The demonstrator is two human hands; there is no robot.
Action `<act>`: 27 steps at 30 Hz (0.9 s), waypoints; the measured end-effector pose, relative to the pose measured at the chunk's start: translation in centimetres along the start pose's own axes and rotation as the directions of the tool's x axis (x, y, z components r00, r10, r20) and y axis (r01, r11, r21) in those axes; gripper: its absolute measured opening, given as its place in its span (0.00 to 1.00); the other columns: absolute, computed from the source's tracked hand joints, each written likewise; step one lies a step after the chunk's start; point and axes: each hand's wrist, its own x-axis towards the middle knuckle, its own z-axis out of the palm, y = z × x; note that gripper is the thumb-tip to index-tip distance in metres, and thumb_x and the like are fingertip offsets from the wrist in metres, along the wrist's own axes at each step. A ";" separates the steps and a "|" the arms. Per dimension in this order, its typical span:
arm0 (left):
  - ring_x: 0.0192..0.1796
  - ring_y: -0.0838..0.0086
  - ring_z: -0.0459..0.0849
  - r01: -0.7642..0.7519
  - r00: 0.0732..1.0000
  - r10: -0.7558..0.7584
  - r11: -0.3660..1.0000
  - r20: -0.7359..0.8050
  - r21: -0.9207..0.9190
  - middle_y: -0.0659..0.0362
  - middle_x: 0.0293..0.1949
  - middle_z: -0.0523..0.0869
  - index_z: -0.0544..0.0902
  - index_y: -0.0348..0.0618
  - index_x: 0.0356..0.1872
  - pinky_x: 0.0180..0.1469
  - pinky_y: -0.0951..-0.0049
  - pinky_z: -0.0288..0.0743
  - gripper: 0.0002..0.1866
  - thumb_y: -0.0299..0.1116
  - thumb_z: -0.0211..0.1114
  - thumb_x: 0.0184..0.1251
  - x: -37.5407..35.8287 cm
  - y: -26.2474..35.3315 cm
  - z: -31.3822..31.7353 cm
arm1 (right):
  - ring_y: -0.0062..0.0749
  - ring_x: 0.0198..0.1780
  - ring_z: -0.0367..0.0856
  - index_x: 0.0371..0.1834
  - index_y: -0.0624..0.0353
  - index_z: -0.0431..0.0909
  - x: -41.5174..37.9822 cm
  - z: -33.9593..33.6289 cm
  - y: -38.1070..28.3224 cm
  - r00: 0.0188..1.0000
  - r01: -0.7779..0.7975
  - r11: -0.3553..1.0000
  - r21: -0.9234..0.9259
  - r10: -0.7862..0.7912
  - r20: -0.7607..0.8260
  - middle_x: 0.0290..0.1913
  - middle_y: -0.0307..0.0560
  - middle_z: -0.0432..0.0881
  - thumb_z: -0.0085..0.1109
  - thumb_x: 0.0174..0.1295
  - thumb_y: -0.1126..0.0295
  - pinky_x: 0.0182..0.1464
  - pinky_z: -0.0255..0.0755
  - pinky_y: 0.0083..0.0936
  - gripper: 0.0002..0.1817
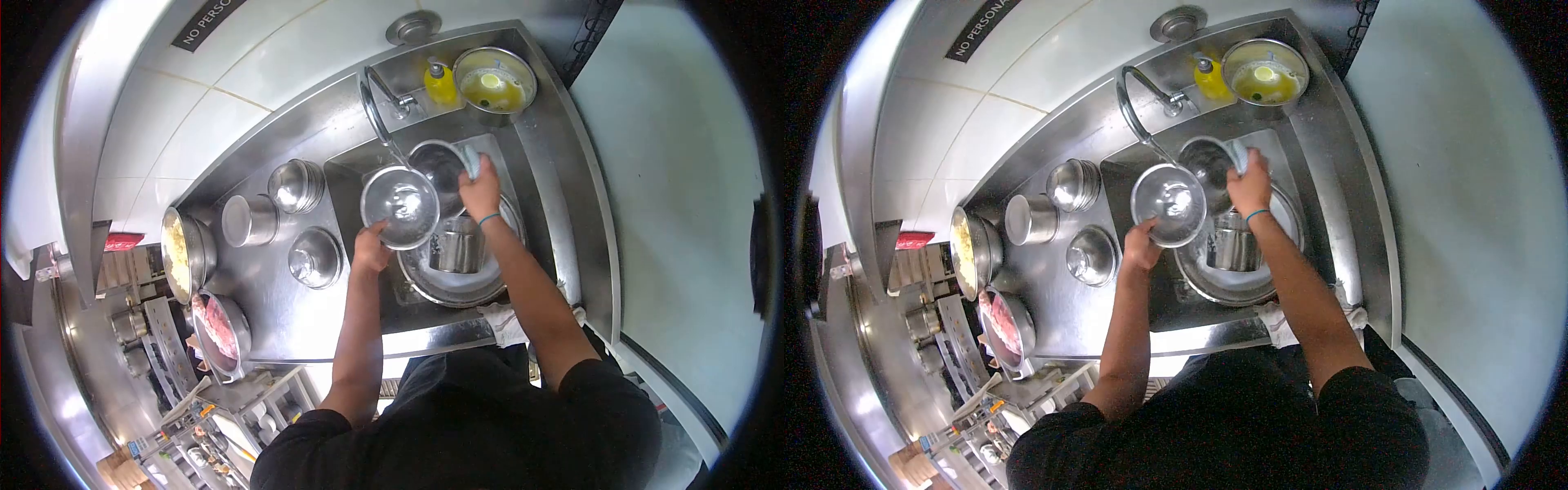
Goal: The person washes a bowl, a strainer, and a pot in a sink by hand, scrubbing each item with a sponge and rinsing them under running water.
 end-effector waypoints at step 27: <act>0.38 0.70 0.85 -0.303 0.929 0.347 0.525 0.125 0.795 0.53 0.48 0.87 0.73 0.44 0.72 0.33 0.70 0.79 0.28 0.34 0.56 0.70 6.2 4.7 12.0 | 0.63 0.63 0.80 0.69 0.58 0.70 18.1 -8.2 -8.8 0.973 0.217 0.824 -0.524 -0.142 0.180 0.64 0.65 0.77 0.51 0.75 0.49 0.60 0.76 0.56 0.29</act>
